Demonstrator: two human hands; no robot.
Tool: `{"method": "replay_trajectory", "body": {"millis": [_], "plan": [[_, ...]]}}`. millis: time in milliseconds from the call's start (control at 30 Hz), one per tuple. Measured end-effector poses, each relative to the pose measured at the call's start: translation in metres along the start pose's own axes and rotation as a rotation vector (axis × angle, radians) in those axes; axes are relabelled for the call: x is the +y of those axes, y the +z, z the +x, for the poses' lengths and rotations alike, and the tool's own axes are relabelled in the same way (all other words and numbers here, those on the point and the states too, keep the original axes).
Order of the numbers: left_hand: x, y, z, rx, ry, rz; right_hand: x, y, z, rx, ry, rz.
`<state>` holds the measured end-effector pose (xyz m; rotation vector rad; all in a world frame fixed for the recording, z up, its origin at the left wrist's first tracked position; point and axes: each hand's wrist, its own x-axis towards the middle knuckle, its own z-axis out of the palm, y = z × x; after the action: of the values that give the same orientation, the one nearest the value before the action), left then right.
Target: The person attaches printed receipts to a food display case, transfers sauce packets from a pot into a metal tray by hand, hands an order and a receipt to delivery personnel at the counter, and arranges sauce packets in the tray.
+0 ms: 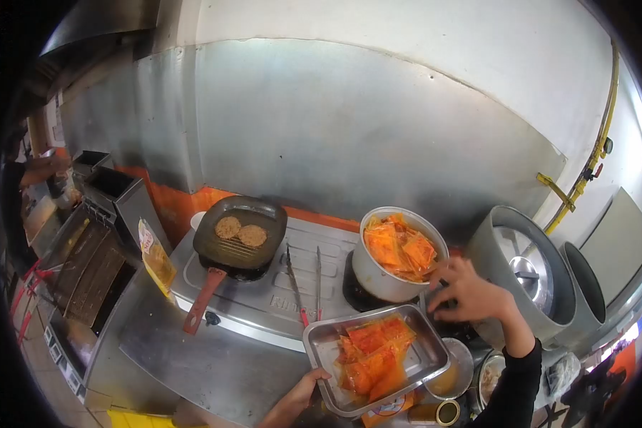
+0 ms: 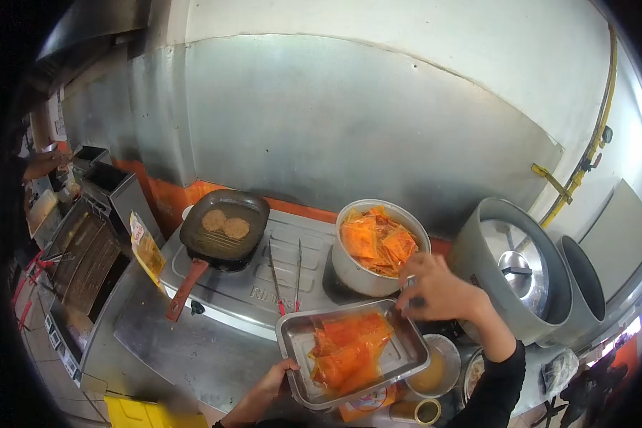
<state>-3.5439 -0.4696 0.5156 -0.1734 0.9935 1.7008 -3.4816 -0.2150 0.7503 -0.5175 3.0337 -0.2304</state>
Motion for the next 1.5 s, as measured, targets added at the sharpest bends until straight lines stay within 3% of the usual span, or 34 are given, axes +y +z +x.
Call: {"method": "replay_trajectory", "body": {"millis": [100,167,333,533,600,667,1100,1400,1467,1500], "plan": [[-0.003,-0.004,0.004,0.004,0.025,0.048,0.059,0.018,0.001,0.388,0.288,-0.473],[-0.001,-0.004,0.003,-0.034,-0.008,0.025,0.106,0.029,0.005,0.456,0.434,-0.623],[-0.003,-0.005,0.009,0.003,-0.001,0.009,0.167,0.055,0.019,0.42,0.458,-0.696],[0.002,0.002,0.0,0.038,0.007,0.027,0.187,0.072,0.029,0.386,0.377,-0.751],[-0.001,0.0,0.001,0.057,-0.009,0.023,0.179,0.067,0.029,0.398,0.36,-0.777],[-0.002,-0.003,0.004,0.03,-0.013,0.001,0.169,0.061,0.027,0.429,0.34,-0.607],[-0.011,-0.016,0.018,0.014,-0.028,0.02,0.139,0.022,0.045,0.463,0.161,-0.689],[0.002,0.001,0.002,0.017,-0.017,0.025,0.016,-0.019,0.013,0.175,0.186,-0.506],[0.004,0.005,-0.001,-0.002,-0.001,-0.019,-0.001,-0.015,0.003,-0.009,0.103,-0.138],[0.0,0.001,0.004,-0.006,-0.008,-0.014,0.007,-0.011,0.002,0.018,0.135,-0.222]]}}
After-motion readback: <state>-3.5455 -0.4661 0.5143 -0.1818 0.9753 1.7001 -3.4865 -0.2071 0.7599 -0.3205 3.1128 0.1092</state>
